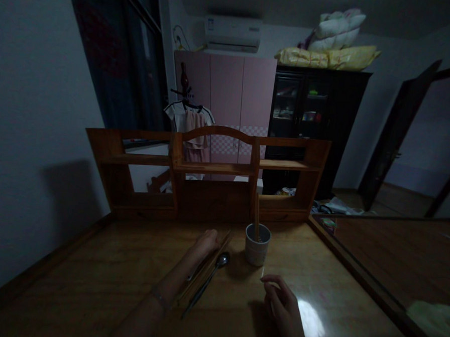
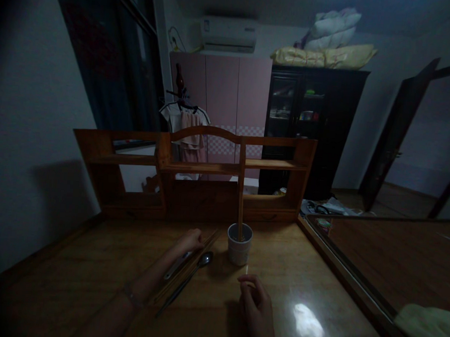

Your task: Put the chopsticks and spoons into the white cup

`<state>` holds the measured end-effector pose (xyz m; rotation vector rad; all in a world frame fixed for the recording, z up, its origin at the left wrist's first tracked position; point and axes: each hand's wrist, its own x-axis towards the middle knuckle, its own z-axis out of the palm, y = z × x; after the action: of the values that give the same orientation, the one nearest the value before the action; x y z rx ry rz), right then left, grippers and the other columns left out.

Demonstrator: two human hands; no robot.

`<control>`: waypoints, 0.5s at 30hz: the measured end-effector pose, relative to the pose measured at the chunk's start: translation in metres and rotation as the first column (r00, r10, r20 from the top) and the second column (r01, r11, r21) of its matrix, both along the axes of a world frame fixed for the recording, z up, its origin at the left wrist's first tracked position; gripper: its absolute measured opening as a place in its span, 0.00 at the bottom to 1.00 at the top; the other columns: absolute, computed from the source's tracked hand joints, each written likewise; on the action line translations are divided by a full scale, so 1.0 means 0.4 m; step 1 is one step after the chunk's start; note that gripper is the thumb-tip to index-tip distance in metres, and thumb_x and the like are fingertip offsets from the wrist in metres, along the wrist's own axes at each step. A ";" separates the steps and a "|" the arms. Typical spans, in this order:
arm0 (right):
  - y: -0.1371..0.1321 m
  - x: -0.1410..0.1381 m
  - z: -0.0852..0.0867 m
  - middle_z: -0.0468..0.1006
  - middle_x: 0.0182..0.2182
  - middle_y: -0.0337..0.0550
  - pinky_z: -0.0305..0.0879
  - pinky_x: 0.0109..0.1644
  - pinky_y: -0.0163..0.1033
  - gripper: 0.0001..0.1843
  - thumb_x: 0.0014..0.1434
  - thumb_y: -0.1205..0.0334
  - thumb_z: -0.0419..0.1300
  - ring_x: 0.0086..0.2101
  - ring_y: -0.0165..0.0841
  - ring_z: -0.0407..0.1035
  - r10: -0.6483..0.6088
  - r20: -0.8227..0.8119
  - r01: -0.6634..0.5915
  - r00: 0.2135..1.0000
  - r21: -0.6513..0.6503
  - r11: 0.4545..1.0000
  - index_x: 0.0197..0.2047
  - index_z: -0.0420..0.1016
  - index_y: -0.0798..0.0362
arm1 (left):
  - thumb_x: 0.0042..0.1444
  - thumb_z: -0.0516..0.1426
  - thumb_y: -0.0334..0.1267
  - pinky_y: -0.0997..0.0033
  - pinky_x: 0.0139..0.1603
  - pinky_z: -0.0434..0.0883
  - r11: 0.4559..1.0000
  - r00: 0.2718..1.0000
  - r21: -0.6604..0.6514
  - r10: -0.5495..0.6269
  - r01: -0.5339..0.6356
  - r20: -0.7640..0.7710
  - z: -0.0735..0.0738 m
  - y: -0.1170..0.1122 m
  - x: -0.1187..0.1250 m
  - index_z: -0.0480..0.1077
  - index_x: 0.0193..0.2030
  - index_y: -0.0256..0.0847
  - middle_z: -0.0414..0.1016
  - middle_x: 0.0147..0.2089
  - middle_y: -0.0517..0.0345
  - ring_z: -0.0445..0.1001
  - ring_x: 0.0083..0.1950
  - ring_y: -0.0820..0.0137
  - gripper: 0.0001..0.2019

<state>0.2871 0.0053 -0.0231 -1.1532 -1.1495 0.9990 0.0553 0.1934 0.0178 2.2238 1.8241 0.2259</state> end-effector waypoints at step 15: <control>0.005 0.004 -0.012 0.56 0.19 0.30 0.43 0.22 0.30 0.20 0.60 0.46 0.56 0.20 0.26 0.50 0.012 0.034 -0.013 0.999 0.002 1.000 0.45 0.69 0.55 | 0.51 0.60 0.34 0.70 0.39 0.69 0.996 0.988 -0.075 -0.039 0.051 0.149 0.052 -0.006 -0.004 0.71 0.31 0.37 0.76 0.35 0.57 0.74 0.39 0.68 0.03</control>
<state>0.2889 0.0073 -0.0280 -1.1661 -1.1857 0.9908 0.0538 0.1912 0.0385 2.1314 1.6752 0.2961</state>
